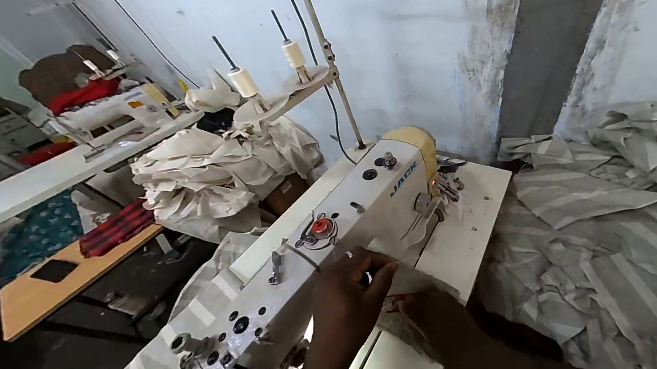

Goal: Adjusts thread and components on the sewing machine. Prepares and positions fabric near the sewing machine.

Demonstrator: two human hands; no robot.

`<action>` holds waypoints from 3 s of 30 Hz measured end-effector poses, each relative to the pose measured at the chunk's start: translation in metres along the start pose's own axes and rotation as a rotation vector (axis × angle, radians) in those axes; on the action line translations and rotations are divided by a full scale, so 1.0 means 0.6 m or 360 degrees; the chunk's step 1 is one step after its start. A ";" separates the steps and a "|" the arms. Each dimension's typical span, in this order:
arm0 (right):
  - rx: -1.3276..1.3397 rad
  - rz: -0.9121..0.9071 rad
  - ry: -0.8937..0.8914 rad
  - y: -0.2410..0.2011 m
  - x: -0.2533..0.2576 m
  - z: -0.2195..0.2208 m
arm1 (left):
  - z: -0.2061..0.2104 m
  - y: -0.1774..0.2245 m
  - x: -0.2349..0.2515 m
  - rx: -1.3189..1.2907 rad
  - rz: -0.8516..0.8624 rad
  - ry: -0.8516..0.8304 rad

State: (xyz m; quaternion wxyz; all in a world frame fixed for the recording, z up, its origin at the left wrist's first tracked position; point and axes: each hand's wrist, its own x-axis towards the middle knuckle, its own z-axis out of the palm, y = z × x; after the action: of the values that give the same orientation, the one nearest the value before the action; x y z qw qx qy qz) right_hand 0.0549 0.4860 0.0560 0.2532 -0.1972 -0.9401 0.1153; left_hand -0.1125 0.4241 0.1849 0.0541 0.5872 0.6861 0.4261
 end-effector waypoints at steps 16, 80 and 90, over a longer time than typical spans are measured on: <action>0.3004 0.0859 -0.0148 -0.021 -0.038 -0.083 | 0.014 0.002 0.004 -0.0148 -0.0025 0.0016; -0.0601 0.0429 0.0638 0.144 0.550 -0.566 | -0.059 -0.038 0.058 0.0633 -0.0035 0.0568; 0.0847 0.0556 0.0717 0.137 0.516 -0.485 | -0.035 -0.058 0.057 0.1093 0.0352 0.0453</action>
State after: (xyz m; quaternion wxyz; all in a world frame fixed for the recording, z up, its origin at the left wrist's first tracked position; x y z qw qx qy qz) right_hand -0.0132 0.7264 0.4092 0.4721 -0.3021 -0.7505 0.3502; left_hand -0.1613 0.4439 0.1902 -0.2878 0.5765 0.7220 0.2520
